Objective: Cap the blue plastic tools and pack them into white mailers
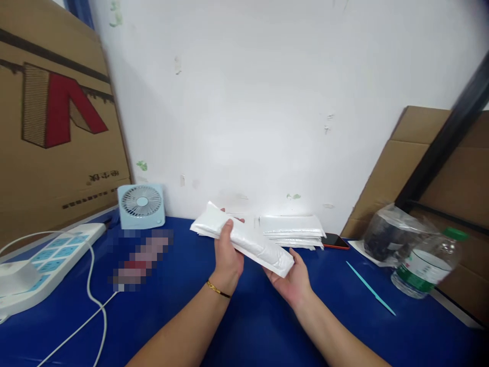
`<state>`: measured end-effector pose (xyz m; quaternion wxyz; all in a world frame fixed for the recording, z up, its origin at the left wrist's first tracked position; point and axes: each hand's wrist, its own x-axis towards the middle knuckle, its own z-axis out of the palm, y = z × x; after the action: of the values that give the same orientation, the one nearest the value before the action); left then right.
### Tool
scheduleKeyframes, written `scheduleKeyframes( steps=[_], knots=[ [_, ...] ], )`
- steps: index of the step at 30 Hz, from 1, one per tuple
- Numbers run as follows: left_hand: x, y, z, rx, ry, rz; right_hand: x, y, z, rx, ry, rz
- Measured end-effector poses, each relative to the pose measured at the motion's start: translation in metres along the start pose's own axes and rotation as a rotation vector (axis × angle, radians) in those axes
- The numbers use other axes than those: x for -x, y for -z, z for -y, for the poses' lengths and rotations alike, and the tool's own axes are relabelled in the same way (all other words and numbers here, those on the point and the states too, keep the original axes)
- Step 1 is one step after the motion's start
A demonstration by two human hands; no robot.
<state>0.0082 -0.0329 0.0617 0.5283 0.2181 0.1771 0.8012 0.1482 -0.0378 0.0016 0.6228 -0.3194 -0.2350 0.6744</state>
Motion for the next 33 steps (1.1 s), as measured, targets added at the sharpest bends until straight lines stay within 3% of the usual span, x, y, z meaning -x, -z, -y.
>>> scheduleKeyframes(
  steps=[3, 7, 11, 20, 27, 33],
  knots=[
    [0.020, -0.018, 0.019, -0.113, -0.112, 0.147, -0.008, 0.000, 0.003, -0.253, -0.061, -0.122],
    [0.030, -0.032, 0.029, -0.216, -0.201, 0.282, -0.015, 0.013, 0.014, -0.280, -0.132, -0.299],
    [0.031, -0.044, 0.027, -0.245, -0.214, 0.349, -0.020, 0.020, 0.016, -0.210, -0.099, -0.273],
    [0.036, -0.047, 0.034, -0.260, -0.240, 0.311, -0.030, 0.032, 0.010, 0.106, 0.023, -0.290],
    [0.015, -0.044, 0.010, -0.185, -0.320, 0.248, -0.056, 0.069, 0.040, 0.436, 0.272, -0.479],
    [-0.001, -0.032, -0.003, -0.170, -0.353, 0.223, -0.058, 0.088, 0.049, 0.860, 0.485, -0.576]
  ],
)
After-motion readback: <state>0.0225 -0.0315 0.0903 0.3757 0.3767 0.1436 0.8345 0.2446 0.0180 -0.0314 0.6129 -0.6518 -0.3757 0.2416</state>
